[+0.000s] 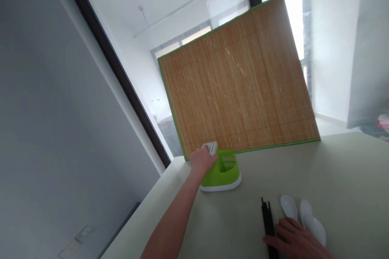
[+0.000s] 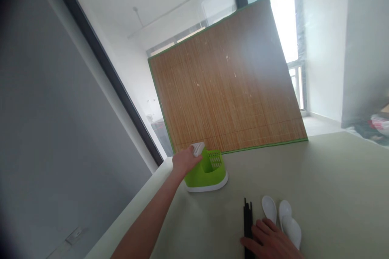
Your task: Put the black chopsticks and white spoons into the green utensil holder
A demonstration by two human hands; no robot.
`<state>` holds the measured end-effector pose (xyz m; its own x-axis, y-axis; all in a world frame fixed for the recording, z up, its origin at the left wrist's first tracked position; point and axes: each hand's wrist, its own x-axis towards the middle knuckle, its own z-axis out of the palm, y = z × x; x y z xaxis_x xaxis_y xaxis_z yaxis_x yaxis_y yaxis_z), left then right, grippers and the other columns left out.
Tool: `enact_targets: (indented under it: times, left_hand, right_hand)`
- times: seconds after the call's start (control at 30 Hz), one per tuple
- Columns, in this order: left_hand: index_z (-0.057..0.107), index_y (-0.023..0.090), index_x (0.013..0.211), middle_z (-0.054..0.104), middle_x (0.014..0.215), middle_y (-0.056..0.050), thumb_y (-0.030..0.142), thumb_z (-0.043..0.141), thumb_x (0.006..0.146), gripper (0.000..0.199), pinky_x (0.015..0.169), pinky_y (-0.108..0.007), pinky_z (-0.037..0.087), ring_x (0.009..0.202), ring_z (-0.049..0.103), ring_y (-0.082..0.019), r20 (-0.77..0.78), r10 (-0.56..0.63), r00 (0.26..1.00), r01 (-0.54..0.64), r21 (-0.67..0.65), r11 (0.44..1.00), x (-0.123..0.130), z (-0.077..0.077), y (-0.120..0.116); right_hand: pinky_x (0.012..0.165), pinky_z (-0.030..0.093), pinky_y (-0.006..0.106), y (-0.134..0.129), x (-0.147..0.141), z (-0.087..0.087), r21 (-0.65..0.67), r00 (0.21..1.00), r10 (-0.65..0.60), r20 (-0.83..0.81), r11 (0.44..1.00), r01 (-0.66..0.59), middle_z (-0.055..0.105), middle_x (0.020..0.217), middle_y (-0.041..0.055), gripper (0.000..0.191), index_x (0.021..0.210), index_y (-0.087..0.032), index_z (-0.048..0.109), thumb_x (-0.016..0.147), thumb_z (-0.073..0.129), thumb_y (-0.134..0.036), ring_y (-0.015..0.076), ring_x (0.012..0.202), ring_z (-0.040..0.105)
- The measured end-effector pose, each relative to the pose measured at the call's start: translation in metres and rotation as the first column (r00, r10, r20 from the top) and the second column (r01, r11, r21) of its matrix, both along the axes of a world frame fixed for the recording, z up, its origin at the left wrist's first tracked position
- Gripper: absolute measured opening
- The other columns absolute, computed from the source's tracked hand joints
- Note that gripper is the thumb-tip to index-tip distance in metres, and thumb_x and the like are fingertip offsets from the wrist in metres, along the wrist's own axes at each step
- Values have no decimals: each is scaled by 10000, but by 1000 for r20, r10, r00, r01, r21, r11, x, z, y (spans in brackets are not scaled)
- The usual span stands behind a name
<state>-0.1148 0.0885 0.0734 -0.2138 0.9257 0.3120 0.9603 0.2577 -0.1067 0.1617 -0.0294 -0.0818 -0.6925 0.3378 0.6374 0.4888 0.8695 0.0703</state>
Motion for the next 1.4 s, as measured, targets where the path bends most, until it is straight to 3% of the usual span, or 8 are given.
enact_targets:
  times: [0.33, 0.7, 0.8, 0.87, 1.0, 1.13, 1.23, 1.4]
  left_hand:
    - [594, 149, 1094, 636, 927, -150, 561, 538, 775, 524, 660, -336, 492, 809, 640, -271, 10, -235, 972, 233, 78, 969, 127, -17, -13]
    - [545, 167, 1232, 653, 940, -149, 687, 594, 707, 741, 620, -350, 514, 744, 654, -276, 7, -347, 938, 344, 114, 932, 167, -10, -47]
    - [422, 243, 1365, 587, 1191, -151, 668, 549, 764, 747, 664, -365, 523, 833, 649, -271, -45, -451, 892, 445, 270, 854, 152, -14, -56]
    - [374, 254, 1392, 519, 1308, -130, 562, 502, 852, 635, 741, -355, 519, 975, 615, -262, -78, -550, 832, 530, 406, 744, 136, -23, -62]
    - [452, 217, 1295, 589, 1202, -90, 317, 484, 903, 406, 853, -313, 480, 1068, 568, -211, -25, -710, 704, 595, 566, 570, 109, -62, -75]
    - [555, 228, 1112, 651, 999, -46, 248, 500, 875, 244, 747, -284, 476, 886, 618, -183, 230, -674, 702, 524, 475, 707, 99, -118, -93]
    - [604, 238, 920, 671, 816, -5, 259, 477, 880, 135, 676, -262, 450, 745, 628, -162, 426, -543, 724, 481, 253, 839, 98, -152, -104]
    - [617, 239, 916, 676, 706, 11, 376, 540, 835, 177, 635, -258, 420, 678, 629, -180, 560, -358, 747, 494, -107, 863, 97, -174, -108]
  right_hand:
    - [788, 389, 351, 6, -4, -15, -219, 985, -43, 165, 973, 78, 661, 855, 29, 342, 1067, -272, 630, 753, 699, -388, 237, 810, 576]
    - [868, 364, 418, -4, -9, -13, -482, 981, -80, 177, 862, 157, 651, 940, 59, 353, 1086, -278, 655, 737, 703, -273, 282, 927, 557]
    - [839, 371, 406, -1, -9, -13, -516, 983, -72, 167, 843, 150, 656, 908, 57, 324, 1061, -264, 663, 739, 694, -262, 277, 896, 564]
    - [829, 370, 403, 2, -8, -15, -530, 985, -53, 162, 838, 132, 662, 877, 49, 271, 1016, -259, 673, 746, 681, -254, 268, 871, 569]
    - [811, 373, 398, 2, -8, -18, -531, 989, -48, 141, 840, 116, 670, 833, 39, 153, 910, -243, 681, 758, 661, -246, 258, 835, 577]
    - [829, 379, 404, 2, -8, -21, -526, 989, -53, 135, 842, 117, 672, 816, 39, 58, 822, -227, 666, 768, 646, -222, 256, 835, 582]
    - [847, 383, 409, 5, -7, -23, -533, 987, -66, 148, 835, 135, 678, 862, 44, 66, 831, -226, 669, 775, 639, -207, 260, 875, 576]
    - [819, 408, 383, 7, -5, -18, -570, 986, -33, 166, 813, 123, 672, 933, 60, 120, 884, -218, 686, 787, 615, -206, 250, 901, 562]
